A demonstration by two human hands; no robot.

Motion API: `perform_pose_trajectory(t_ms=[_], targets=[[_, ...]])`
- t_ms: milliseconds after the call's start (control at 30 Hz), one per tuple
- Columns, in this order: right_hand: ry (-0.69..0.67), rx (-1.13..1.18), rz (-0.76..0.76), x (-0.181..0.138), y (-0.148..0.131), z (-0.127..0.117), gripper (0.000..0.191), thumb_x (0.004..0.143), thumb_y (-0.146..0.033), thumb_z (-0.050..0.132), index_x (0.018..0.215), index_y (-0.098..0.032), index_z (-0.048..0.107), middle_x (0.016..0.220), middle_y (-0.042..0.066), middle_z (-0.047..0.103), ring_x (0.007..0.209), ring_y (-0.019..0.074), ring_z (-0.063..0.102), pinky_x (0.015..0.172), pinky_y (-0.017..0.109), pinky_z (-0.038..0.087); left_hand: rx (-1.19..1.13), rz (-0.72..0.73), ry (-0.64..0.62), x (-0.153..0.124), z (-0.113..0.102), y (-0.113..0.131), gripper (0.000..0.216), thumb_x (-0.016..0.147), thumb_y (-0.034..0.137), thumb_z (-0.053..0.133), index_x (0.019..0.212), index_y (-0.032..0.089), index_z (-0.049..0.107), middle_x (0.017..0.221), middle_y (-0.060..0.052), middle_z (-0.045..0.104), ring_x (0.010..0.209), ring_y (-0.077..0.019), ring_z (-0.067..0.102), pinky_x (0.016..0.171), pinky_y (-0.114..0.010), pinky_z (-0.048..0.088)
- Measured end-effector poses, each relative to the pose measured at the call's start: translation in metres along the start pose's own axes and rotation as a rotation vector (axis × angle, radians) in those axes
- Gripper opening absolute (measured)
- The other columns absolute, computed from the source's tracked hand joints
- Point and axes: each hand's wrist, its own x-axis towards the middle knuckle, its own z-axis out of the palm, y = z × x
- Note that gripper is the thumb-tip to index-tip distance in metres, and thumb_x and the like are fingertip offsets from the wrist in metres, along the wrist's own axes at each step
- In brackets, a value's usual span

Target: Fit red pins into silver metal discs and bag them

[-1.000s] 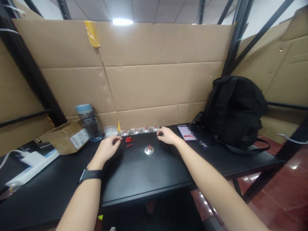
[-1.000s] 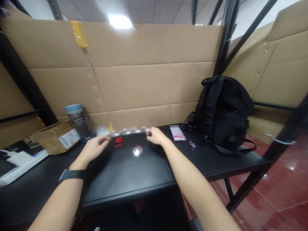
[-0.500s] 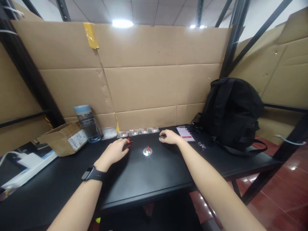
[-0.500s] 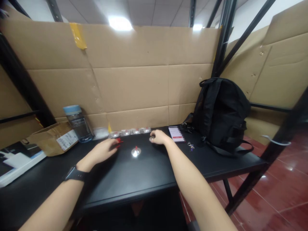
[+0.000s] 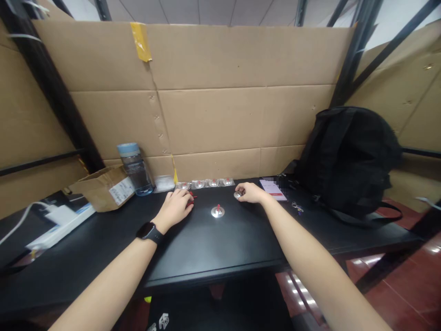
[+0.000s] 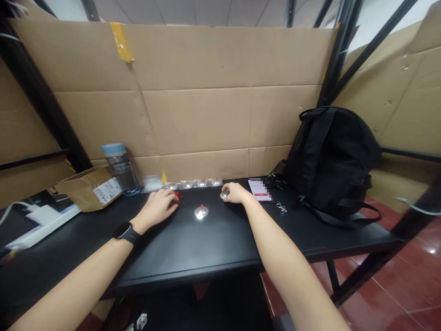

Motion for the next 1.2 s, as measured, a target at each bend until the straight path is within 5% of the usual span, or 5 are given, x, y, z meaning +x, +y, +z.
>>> perform_pose_trajectory(t_ms=[367, 533, 767, 1200], targets=[[0.025, -0.009, -0.032, -0.005, -0.013, -0.005, 0.032, 0.070, -0.016, 0.077, 0.102, -0.020, 0.077, 0.098, 0.005, 0.078, 0.086, 0.0197, 0.071, 0.077, 0.025, 0.050, -0.154, -0.098, -0.054, 0.000, 0.003, -0.004, 0.015, 0.094, 0.029, 0.059, 0.087, 0.023, 0.071, 0.102, -0.008, 0.074, 0.102, -0.0269, 0.061, 0.091, -0.039, 0.043], [0.037, 0.006, -0.025, -0.004, -0.011, -0.006, 0.033, 0.068, -0.018, 0.077, 0.100, -0.020, 0.078, 0.094, 0.004, 0.077, 0.081, 0.0185, 0.070, 0.074, 0.025, 0.050, -0.239, -0.102, 0.001, 0.001, 0.001, 0.000, 0.016, 0.099, 0.030, 0.052, 0.095, 0.023, 0.066, 0.099, -0.005, 0.075, 0.097, -0.0236, 0.067, 0.087, -0.035, 0.044], [0.106, 0.058, -0.077, -0.006, -0.017, -0.008, 0.035, 0.068, -0.018, 0.077, 0.103, -0.019, 0.075, 0.096, 0.004, 0.075, 0.080, 0.0164, 0.067, 0.075, 0.025, 0.050, -0.386, -0.076, 0.097, 0.003, -0.010, 0.013, 0.012, 0.091, 0.030, 0.065, 0.095, 0.023, 0.073, 0.099, -0.004, 0.078, 0.095, -0.0221, 0.070, 0.090, -0.033, 0.049], [0.285, 0.442, -0.537, -0.029, -0.112, 0.021, 0.033, 0.075, -0.017, 0.078, 0.106, -0.023, 0.069, 0.106, 0.003, 0.069, 0.092, 0.0172, 0.067, 0.080, 0.029, 0.054, -0.876, -0.180, 0.174, 0.007, -0.013, 0.028, 0.019, 0.080, 0.037, 0.078, 0.090, 0.021, 0.082, 0.096, -0.007, 0.082, 0.089, -0.0256, 0.074, 0.089, -0.037, 0.055]])
